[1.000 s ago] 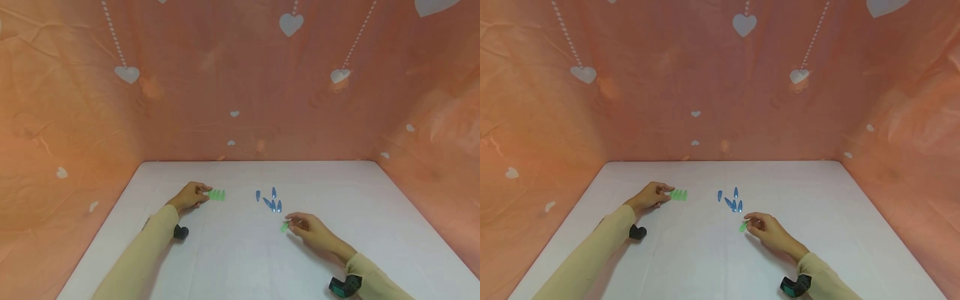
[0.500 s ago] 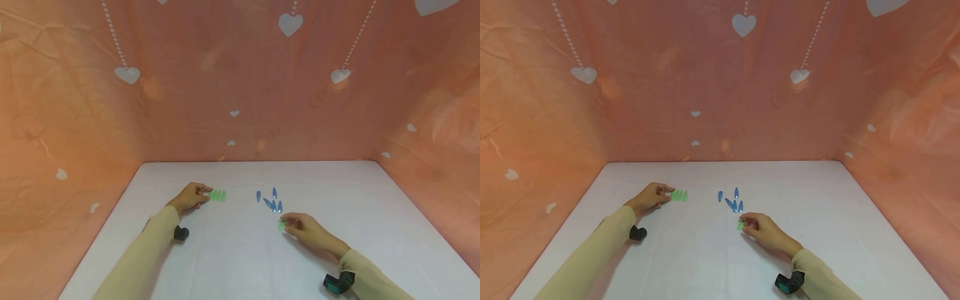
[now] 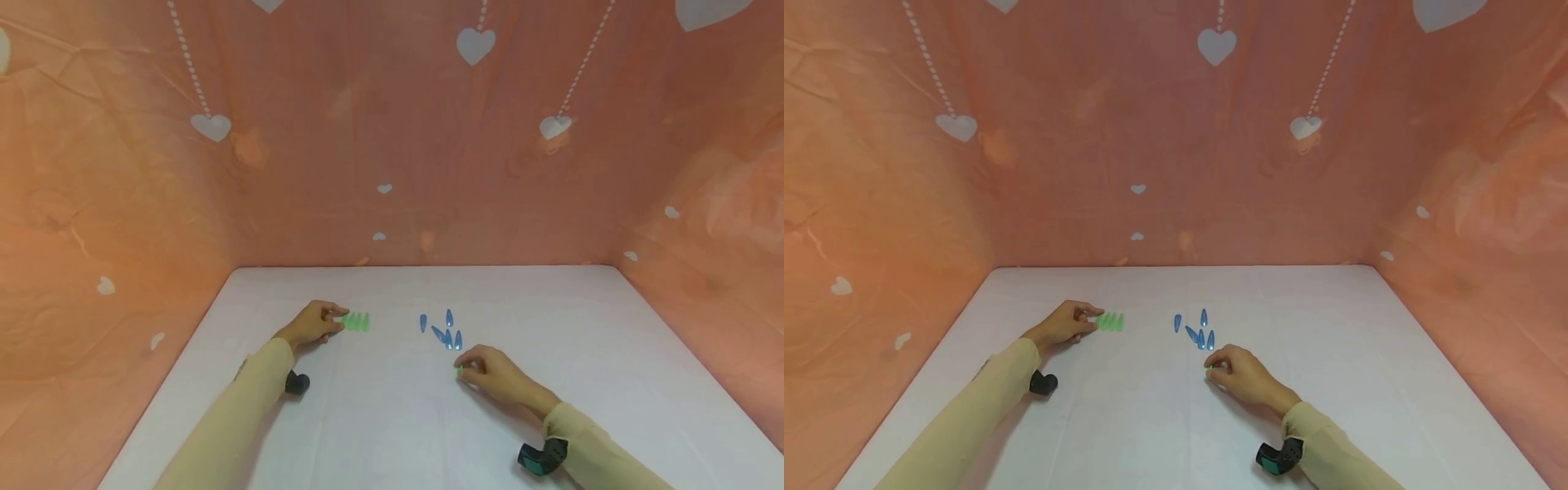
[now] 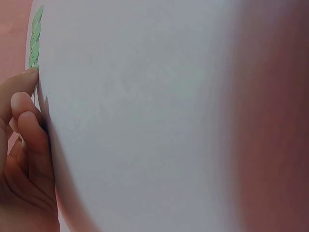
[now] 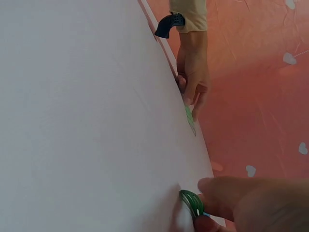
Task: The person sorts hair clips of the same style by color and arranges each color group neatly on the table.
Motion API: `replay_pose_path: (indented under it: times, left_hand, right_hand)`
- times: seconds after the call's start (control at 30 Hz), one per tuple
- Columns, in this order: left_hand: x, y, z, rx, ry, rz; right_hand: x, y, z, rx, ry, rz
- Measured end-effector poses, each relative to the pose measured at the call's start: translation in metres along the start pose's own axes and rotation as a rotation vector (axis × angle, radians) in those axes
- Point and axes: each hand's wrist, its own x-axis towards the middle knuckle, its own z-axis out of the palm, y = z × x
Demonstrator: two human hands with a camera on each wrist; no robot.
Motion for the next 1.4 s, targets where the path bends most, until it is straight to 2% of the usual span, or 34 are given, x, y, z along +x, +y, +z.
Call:
replay_pose_path:
  times: [0.13,0.3,0.5,0.73,0.9,1.13,1.4]
  left_hand:
    - [-0.002,0.0,0.0,-0.013,-0.013,0.032]
    - [0.001,-0.001,0.002,0.001,0.012,-0.014]
    - [0.003,-0.003,0.002,0.022,0.023,-0.027]
    - [0.003,-0.001,0.001,0.016,0.028,-0.029]
    - [0.005,-0.004,0.002,0.006,0.027,-0.057]
    - [0.005,-0.004,0.003,0.012,0.035,-0.091]
    - [0.002,-0.002,0.004,0.004,0.049,-0.111]
  right_hand:
    - [0.002,0.0,0.003,-0.035,0.024,-0.024]
    - [0.003,0.0,0.003,-0.028,0.02,-0.028]
    - [0.004,0.001,0.004,0.04,-0.016,-0.038]
    - [0.008,0.001,0.005,0.099,-0.019,-0.062]
    - [0.01,0.0,0.007,0.152,-0.018,-0.074]
    - [0.013,-0.002,0.006,0.301,-0.041,-0.066]
    - [0.021,-0.006,0.007,0.368,-0.041,-0.081]
